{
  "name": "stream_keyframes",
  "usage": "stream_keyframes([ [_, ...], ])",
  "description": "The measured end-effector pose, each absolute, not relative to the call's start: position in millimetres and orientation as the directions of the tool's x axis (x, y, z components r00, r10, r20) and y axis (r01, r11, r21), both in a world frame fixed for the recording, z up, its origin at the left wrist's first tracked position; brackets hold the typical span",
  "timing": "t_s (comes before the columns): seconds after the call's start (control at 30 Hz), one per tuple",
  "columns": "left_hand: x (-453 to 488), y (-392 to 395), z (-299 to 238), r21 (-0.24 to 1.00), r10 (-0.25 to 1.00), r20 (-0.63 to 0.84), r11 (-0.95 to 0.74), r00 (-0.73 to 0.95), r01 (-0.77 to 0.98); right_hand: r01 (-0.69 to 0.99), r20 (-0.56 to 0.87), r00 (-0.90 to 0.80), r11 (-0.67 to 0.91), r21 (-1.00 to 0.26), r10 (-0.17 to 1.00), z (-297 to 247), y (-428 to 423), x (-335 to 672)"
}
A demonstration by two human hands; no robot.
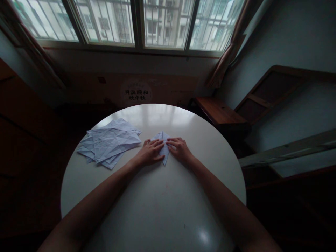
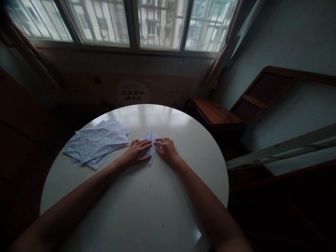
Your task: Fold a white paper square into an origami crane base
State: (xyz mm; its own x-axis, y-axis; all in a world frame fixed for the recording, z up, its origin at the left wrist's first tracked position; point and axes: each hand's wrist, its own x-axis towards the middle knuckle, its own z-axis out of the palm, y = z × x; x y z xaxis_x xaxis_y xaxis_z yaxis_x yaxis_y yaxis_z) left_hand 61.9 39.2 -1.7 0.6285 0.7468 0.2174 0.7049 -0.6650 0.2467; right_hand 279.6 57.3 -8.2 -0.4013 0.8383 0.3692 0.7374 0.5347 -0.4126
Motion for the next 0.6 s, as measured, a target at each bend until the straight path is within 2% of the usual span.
stream_keyframes([
  [0.6, 65.2, 42.1, -0.7, 0.264, 0.766, 0.260, -0.642, 0.589, 0.719, 0.738, 0.365, -0.388, 0.523, -0.427, 0.846, -7.7, 59.4, 276.7],
])
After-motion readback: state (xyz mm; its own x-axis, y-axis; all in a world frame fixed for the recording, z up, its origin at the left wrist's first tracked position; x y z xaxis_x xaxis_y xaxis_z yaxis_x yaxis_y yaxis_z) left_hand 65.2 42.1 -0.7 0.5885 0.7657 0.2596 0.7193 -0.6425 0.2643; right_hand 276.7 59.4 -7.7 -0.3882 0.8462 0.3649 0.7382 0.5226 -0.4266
